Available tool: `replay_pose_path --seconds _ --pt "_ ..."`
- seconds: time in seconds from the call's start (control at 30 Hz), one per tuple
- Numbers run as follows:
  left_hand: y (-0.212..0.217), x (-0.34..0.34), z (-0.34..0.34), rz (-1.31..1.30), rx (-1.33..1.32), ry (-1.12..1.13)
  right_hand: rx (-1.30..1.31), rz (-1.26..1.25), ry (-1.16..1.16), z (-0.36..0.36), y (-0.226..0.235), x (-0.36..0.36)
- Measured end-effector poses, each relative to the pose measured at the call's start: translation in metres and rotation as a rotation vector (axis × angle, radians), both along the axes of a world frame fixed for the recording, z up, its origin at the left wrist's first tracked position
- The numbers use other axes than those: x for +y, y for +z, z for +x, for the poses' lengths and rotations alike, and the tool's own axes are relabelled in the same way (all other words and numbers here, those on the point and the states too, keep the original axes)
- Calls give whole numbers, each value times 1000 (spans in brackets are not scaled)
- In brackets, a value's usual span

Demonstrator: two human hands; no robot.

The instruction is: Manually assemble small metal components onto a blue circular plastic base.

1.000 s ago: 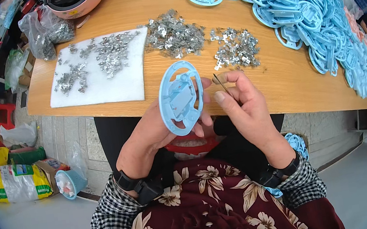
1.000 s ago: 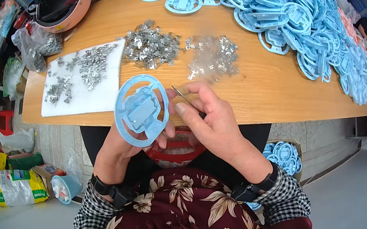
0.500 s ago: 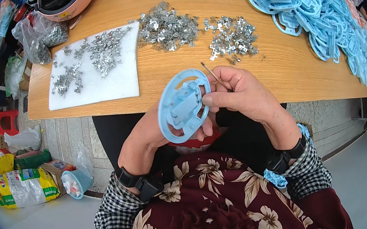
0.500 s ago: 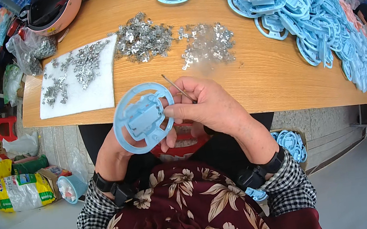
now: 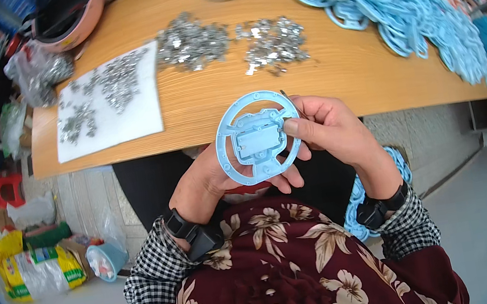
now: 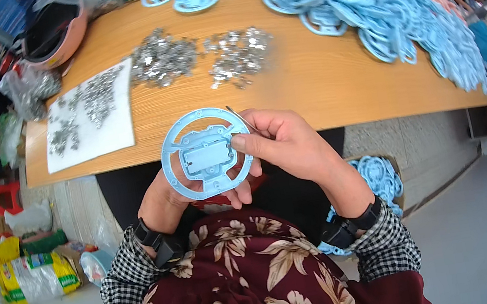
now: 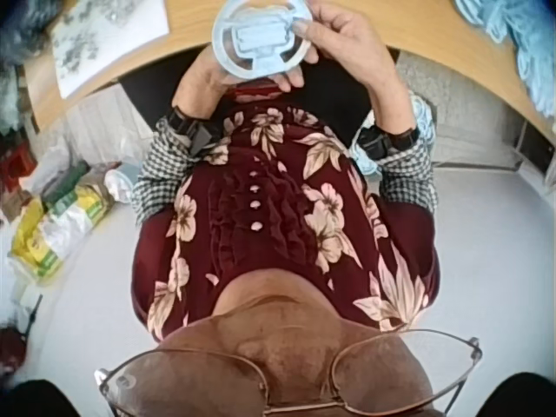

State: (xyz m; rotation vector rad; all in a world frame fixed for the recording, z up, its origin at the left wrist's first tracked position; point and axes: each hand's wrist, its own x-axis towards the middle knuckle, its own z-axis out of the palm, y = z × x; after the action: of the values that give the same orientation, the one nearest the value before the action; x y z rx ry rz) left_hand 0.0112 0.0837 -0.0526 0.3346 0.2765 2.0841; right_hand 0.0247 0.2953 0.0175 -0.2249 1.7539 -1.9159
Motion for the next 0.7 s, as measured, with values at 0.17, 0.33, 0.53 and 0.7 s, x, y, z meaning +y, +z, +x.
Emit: replay_pose_path --seconds 0.17,0.33,0.53,0.7 --pt "26 29 5 -589 131 -40 1 148 -276 24 -6 79" --pt "15 36 7 -755 272 -115 -155 423 -530 83 -33 209" --pt "8 48 8 -902 339 -188 -484 836 -677 205 -123 332" --pt "-3 45 5 -1020 400 -249 -349 926 -1149 247 -186 358"
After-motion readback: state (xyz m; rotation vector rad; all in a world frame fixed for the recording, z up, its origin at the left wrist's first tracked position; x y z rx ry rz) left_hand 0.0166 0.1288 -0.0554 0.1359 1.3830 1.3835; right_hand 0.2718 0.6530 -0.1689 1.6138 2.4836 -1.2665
